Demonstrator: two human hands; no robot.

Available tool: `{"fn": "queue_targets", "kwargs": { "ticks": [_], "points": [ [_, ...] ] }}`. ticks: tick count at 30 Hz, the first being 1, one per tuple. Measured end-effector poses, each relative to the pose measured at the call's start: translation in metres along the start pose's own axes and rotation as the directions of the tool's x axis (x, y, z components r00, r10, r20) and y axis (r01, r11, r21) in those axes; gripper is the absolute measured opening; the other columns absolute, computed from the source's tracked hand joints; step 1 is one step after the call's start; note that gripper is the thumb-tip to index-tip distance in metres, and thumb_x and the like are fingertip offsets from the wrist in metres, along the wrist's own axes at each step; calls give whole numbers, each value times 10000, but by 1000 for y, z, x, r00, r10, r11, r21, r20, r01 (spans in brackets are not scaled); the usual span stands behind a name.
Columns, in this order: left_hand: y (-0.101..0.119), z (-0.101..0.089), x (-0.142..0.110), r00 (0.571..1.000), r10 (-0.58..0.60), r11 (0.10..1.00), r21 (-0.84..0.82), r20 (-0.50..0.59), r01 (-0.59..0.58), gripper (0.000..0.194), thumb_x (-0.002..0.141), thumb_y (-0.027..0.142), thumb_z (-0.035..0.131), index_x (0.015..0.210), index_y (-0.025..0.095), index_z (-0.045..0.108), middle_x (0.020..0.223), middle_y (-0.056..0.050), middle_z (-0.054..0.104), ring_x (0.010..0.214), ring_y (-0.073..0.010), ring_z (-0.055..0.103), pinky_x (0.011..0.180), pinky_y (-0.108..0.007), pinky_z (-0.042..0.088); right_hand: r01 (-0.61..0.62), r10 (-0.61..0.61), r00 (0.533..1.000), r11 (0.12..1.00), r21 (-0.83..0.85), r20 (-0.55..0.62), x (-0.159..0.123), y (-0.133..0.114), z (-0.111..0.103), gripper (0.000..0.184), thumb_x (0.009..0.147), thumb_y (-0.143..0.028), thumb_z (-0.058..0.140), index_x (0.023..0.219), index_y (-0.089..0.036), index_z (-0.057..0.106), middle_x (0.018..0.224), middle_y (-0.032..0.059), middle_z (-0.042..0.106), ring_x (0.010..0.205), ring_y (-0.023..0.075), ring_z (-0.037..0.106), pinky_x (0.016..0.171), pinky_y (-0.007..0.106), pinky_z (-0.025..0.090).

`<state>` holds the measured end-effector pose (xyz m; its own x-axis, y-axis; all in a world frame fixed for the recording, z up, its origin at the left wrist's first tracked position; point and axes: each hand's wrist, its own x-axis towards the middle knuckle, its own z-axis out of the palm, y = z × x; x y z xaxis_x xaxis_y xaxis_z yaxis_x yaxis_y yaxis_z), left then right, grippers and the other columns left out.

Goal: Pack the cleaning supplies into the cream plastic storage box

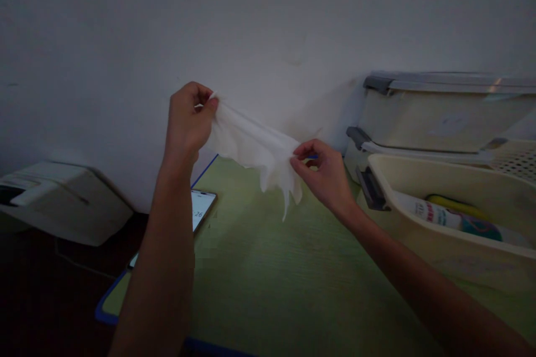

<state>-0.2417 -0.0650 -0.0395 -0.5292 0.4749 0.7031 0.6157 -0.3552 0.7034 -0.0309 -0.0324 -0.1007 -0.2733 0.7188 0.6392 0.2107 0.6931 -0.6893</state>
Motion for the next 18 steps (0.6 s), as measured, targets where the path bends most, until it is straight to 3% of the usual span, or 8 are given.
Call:
{"fn": "queue_targets", "kwargs": {
  "ticks": [6,9,14,18],
  "points": [
    [-3,9,-3,984,132,991,-12,119,-132,135,750,191,595,652,199,503,654,34,517,629,-114,518,583,-226,409,6,-6,1000,1000,-6,-17,-15,2,-6,259,610,-228,627,772,-234,425,826,-5,514,806,165,520,742,355,477],
    [-1,12,-4,974,143,989,9,173,-147,148,742,209,592,627,200,500,629,28,512,641,-126,516,604,-237,419,-49,50,998,999,-18,40,-22,3,-13,277,619,-211,610,793,-241,396,805,-13,479,736,152,506,654,323,480],
    [-1,9,-4,958,74,996,26,278,-85,167,731,195,584,589,193,494,575,34,463,627,-135,489,569,-246,372,-165,149,974,982,87,172,-29,1,-24,260,643,-188,544,824,-246,367,741,-40,424,583,105,481,444,218,399],
    [0,-4,-5,937,-39,999,1,346,41,165,750,217,602,622,200,500,549,38,438,546,-109,411,514,-233,330,-274,199,926,939,207,322,-37,-11,-37,232,660,-214,553,830,-246,398,774,-36,427,547,90,476,386,196,352]
  ]
}}
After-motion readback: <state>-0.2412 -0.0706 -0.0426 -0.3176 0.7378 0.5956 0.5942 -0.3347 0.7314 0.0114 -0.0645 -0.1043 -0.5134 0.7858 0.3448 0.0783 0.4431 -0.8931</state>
